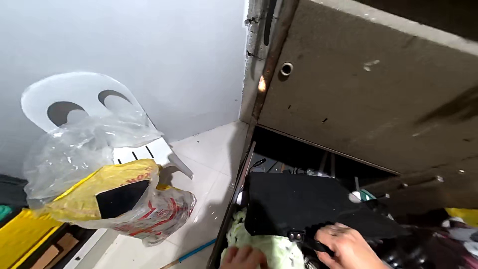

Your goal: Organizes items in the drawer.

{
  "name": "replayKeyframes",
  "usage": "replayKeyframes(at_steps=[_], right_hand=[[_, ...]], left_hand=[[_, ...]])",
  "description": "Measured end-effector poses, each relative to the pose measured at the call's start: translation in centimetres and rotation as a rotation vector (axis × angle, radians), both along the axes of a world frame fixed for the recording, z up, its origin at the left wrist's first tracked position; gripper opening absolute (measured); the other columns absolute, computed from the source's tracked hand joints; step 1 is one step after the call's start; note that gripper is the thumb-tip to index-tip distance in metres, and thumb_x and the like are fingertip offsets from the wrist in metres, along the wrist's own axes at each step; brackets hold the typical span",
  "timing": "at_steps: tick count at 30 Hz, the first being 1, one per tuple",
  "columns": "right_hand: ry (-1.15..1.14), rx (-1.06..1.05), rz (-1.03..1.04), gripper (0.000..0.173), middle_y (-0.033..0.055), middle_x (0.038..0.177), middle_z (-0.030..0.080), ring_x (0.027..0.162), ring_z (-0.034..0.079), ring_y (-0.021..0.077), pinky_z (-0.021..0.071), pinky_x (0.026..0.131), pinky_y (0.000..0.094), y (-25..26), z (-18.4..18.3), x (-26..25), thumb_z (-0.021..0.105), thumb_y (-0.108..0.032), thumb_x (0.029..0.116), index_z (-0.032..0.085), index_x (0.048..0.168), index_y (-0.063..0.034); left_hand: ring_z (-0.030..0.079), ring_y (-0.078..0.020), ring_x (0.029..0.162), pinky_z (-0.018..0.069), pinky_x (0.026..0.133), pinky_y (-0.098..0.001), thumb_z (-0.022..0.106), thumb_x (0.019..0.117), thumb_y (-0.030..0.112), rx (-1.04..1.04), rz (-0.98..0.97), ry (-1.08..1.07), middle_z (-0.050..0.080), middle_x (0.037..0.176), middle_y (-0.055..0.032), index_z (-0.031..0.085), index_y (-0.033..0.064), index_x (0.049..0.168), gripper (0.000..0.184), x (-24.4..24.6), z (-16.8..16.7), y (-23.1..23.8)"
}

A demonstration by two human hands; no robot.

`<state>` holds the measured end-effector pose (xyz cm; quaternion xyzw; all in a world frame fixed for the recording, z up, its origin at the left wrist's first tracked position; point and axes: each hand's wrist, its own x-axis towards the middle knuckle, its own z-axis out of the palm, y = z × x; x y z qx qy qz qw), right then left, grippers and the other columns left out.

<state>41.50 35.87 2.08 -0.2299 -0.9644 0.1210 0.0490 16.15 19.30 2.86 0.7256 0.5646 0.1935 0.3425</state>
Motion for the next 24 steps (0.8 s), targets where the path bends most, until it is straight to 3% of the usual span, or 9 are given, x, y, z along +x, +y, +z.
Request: replayKeyframes(at_steps=[4, 6, 7, 9, 12, 14, 16, 19, 24], right_hand=[[0.096, 0.200, -0.117, 0.012, 0.0083, 0.077, 0.071, 0.073, 0.071, 0.0279, 0.0521, 0.067, 0.0487, -2.1, -2.4, 0.1, 0.068, -0.020, 0.0803, 0.071, 0.079, -0.0083], [0.202, 0.292, -0.206, 0.015, 0.0067, 0.076, 0.070, 0.073, 0.069, 0.0274, 0.0514, 0.070, 0.0500, -1.8, -1.7, -0.6, 0.065, -0.022, 0.0809, 0.073, 0.081, -0.0095], [0.247, 0.317, -0.246, 0.016, 0.0068, 0.077, 0.070, 0.075, 0.069, 0.0284, 0.0511, 0.073, 0.0522, -1.4, -0.6, -0.9, 0.065, -0.021, 0.0815, 0.075, 0.084, -0.0093], [0.337, 0.364, -0.314, 0.017, 0.0074, 0.083, 0.073, 0.081, 0.071, 0.0297, 0.0504, 0.080, 0.0562, 0.1, 2.4, -1.0, 0.067, -0.020, 0.0836, 0.078, 0.091, -0.0099], [0.500, 0.400, -0.382, 0.020, 0.0096, 0.095, 0.075, 0.092, 0.071, 0.0295, 0.0507, 0.086, 0.0572, 3.7, 6.2, -1.0, 0.067, -0.019, 0.0880, 0.079, 0.099, -0.0082], [0.542, 0.323, -0.417, 0.019, 0.0170, 0.100, 0.074, 0.097, 0.071, 0.0358, 0.0524, 0.087, 0.0596, 6.3, 7.2, -1.7, 0.074, -0.012, 0.0887, 0.076, 0.105, -0.0012], [0.488, 0.207, -0.483, 0.022, 0.0201, 0.101, 0.073, 0.097, 0.071, 0.0392, 0.0538, 0.085, 0.0612, 8.5, 7.2, -2.9, 0.077, -0.014, 0.0916, 0.075, 0.108, 0.0004], [0.306, 0.005, -0.555, 0.027, 0.0183, 0.108, 0.072, 0.103, 0.069, 0.0383, 0.0528, 0.090, 0.0610, 9.8, 6.4, -4.6, 0.073, -0.024, 0.0965, 0.075, 0.115, -0.0044], [0.217, -0.179, -0.589, 0.029, 0.0171, 0.115, 0.071, 0.110, 0.067, 0.0361, 0.0516, 0.095, 0.0589, 10.4, 4.9, -6.3, 0.067, -0.029, 0.1013, 0.074, 0.118, -0.0070]], left_hand=[[0.062, -0.0438, 0.120, 0.0502, 0.096, -0.0608, 0.086, 0.0779, 0.024, 0.198, -0.026, 0.251, 0.065, 0.130, -0.0224, 0.067, 0.0058, 0.132, 0.060, 1.3, 0.3, 5.4], [0.059, -0.0465, 0.126, 0.0488, 0.100, -0.0620, 0.078, 0.0855, 0.009, 0.080, -0.065, 0.329, 0.060, 0.139, -0.0251, 0.059, 0.0049, 0.141, 0.059, 3.0, 0.0, 8.8], [0.062, -0.0458, 0.120, 0.0507, 0.096, -0.0609, 0.063, 0.0951, 0.002, -0.007, -0.091, 0.376, 0.063, 0.133, -0.0252, 0.060, 0.0018, 0.137, 0.042, 3.5, 0.8, 10.4], [0.066, -0.0461, 0.109, 0.0510, 0.090, -0.0624, 0.051, 0.0981, -0.003, -0.064, -0.126, 0.363, 0.068, 0.117, -0.0266, 0.064, -0.0040, 0.123, 0.028, 3.2, 4.2, 13.2], [0.070, -0.0366, 0.098, 0.0532, 0.088, -0.0574, 0.059, 0.1004, 0.007, 0.093, -0.088, 0.218, 0.073, 0.101, -0.0200, 0.073, 0.0008, 0.115, 0.021, 0.9, 8.3, 16.8], [0.069, -0.0286, 0.091, 0.0530, 0.087, -0.0509, 0.063, 0.1000, 0.009, 0.075, -0.085, 0.173, 0.073, 0.097, -0.0160, 0.074, 0.0010, 0.112, 0.017, -0.3, 9.3, 19.6], [0.062, -0.0241, 0.084, 0.0497, 0.082, -0.0456, 0.063, 0.1010, 0.010, -0.017, -0.076, 0.183, 0.068, 0.091, -0.0142, 0.071, -0.0019, 0.108, 0.015, -1.1, 8.6, 22.3], [0.063, -0.0283, 0.084, 0.0498, 0.082, -0.0495, 0.061, 0.1021, 0.010, -0.081, -0.033, 0.234, 0.067, 0.090, -0.0170, 0.070, -0.0039, 0.105, 0.016, -1.9, 5.2, 23.9], [0.061, -0.0255, 0.094, 0.0490, 0.090, -0.0454, 0.062, 0.1030, 0.015, -0.254, 0.029, 0.074, 0.065, 0.104, -0.0179, 0.063, -0.0020, 0.125, 0.028, -3.7, 1.9, 22.5]])
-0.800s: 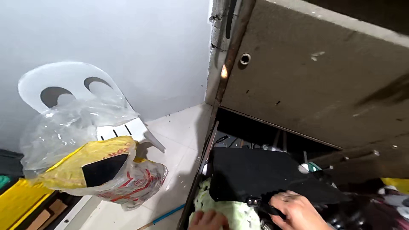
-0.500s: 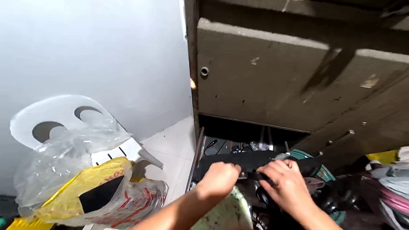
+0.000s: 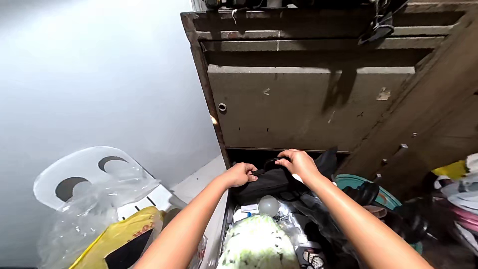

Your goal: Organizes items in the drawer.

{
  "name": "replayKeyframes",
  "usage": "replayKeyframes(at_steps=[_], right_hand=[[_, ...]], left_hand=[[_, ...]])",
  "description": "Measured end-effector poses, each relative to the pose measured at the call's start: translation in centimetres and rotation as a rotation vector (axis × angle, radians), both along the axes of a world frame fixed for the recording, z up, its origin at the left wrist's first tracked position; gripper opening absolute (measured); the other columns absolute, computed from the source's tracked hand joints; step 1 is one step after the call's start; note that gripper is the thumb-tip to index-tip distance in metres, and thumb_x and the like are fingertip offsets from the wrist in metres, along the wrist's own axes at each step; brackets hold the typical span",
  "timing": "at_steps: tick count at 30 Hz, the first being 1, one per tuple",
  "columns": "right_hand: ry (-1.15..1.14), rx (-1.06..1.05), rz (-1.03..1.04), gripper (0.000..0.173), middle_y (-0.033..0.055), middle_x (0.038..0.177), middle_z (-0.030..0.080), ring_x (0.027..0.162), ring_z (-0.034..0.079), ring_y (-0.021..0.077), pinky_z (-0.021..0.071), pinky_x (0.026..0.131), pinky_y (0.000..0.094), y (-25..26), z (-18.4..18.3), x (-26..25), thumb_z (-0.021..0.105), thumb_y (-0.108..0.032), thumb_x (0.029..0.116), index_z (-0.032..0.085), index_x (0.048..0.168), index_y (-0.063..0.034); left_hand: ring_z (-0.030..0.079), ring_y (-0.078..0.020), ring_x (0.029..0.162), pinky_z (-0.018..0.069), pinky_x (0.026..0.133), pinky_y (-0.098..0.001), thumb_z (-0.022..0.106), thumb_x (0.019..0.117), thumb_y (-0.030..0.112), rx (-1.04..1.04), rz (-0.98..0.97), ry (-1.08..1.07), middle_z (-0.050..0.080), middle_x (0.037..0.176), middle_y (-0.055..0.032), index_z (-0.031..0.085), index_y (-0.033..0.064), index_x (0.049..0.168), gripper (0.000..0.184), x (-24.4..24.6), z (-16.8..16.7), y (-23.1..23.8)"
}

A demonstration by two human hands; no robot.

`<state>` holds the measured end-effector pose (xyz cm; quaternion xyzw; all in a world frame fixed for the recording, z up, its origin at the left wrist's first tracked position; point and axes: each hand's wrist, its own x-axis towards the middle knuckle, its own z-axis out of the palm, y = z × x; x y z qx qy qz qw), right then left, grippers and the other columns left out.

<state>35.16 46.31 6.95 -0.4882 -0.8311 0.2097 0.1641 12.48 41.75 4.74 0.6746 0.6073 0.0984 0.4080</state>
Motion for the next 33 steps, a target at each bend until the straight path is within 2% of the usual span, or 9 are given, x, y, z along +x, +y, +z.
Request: replayKeyframes(at_steps=[4, 8, 11, 13, 16, 21, 25, 29, 33], right_hand=[[0.019, 0.124, 0.013, 0.026, 0.0157, 0.111, 0.072, 0.109, 0.067, 0.0356, 0.0514, 0.093, 0.0586, -0.5, -0.7, -1.3, 0.066, -0.028, 0.1018, 0.075, 0.115, -0.0074], [0.207, 0.410, -0.086, 0.023, 0.0212, 0.118, 0.066, 0.113, 0.061, 0.0421, 0.0501, 0.092, 0.0583, -1.3, -1.0, -3.2, 0.067, -0.017, 0.1001, 0.073, 0.116, -0.0025], [0.118, -0.067, -0.063, 0.036, 0.0189, 0.108, 0.067, 0.104, 0.067, 0.0348, 0.0536, 0.092, 0.0545, -4.0, -1.6, -4.2, 0.055, -0.033, 0.1064, 0.070, 0.108, -0.0006], [-0.028, -0.477, 0.114, 0.051, 0.0246, 0.109, 0.068, 0.105, 0.066, 0.0380, 0.0492, 0.095, 0.0577, -5.0, -4.5, -5.2, 0.048, -0.042, 0.1080, 0.068, 0.112, 0.0043], [-0.084, -0.699, 0.247, 0.051, 0.0260, 0.123, 0.066, 0.115, 0.064, 0.0372, 0.0470, 0.103, 0.0550, -5.5, -8.6, -7.9, 0.048, -0.041, 0.1087, 0.065, 0.126, 0.0033], [0.488, -1.060, -0.139, 0.049, 0.0196, 0.117, 0.065, 0.094, 0.067, 0.0238, 0.0563, 0.082, 0.0372, -5.8, -11.1, -14.1, 0.063, -0.035, 0.1034, 0.058, 0.133, 0.0031], [0.902, -1.231, -0.534, 0.049, 0.0193, 0.111, 0.060, 0.087, 0.064, 0.0222, 0.0547, 0.074, 0.0331, -7.2, -10.7, -17.8, 0.070, -0.023, 0.0994, 0.050, 0.134, 0.0047], [1.241, -1.350, -0.591, 0.032, 0.0172, 0.115, 0.056, 0.081, 0.060, 0.0192, 0.0505, 0.066, 0.0289, -8.0, -10.3, -19.1, 0.047, -0.016, 0.1094, 0.046, 0.137, 0.0013], [1.248, -1.232, -0.457, 0.022, 0.0054, 0.080, 0.053, 0.062, 0.054, 0.0126, 0.0471, 0.055, 0.0260, -9.8, -11.2, -18.8, 0.034, -0.020, 0.1134, 0.046, 0.119, -0.0022]], left_hand=[[0.064, -0.0340, 0.113, 0.0475, 0.102, -0.0555, 0.078, 0.0924, 0.029, -0.014, 0.024, 0.093, 0.067, 0.119, -0.0224, 0.062, 0.0004, 0.130, 0.050, -0.3, 0.1, -0.8], [0.065, -0.0423, 0.105, 0.0487, 0.093, -0.0623, 0.065, 0.1014, 0.023, 0.169, 0.184, 0.249, 0.068, 0.106, -0.0252, 0.066, -0.0018, 0.116, 0.029, -0.2, -1.3, -0.2], [0.066, -0.0408, 0.109, 0.0487, 0.096, -0.0613, 0.060, 0.1044, 0.024, 0.189, 0.221, 0.229, 0.069, 0.109, -0.0236, 0.065, 0.0010, 0.120, 0.028, -0.3, -1.8, 0.5], [0.066, -0.0397, 0.105, 0.0482, 0.095, -0.0599, 0.060, 0.1044, 0.026, 0.196, 0.174, 0.178, 0.069, 0.106, -0.0243, 0.067, -0.0021, 0.114, 0.031, -1.4, -1.7, 0.7], [0.063, -0.0416, 0.112, 0.0442, 0.100, -0.0627, 0.065, 0.1005, 0.039, 0.027, 0.057, 0.292, 0.068, 0.112, -0.0266, 0.068, -0.0039, 0.114, 0.045, -3.6, -0.3, 0.5], [0.065, -0.0265, 0.089, 0.0520, 0.088, -0.0457, 0.064, 0.1026, 0.028, -0.074, 0.094, 0.211, 0.067, 0.099, -0.0206, 0.067, -0.0075, 0.105, 0.036, -7.4, -1.5, -0.1], [0.066, -0.0269, 0.086, 0.0526, 0.086, -0.0466, 0.058, 0.1055, 0.027, -0.005, 0.163, 0.196, 0.067, 0.095, -0.0201, 0.067, -0.0067, 0.100, 0.035, -6.9, -2.0, -0.3], [0.066, -0.0339, 0.099, 0.0488, 0.094, -0.0534, 0.055, 0.1067, 0.025, 0.145, 0.154, 0.170, 0.069, 0.100, -0.0229, 0.070, -0.0059, 0.104, 0.034, -6.8, -2.8, -0.3], [0.067, -0.0351, 0.098, 0.0498, 0.094, -0.0528, 0.054, 0.1063, 0.026, 0.247, 0.155, 0.094, 0.069, 0.100, -0.0240, 0.069, -0.0074, 0.105, 0.037, -6.2, -3.7, -1.3]])
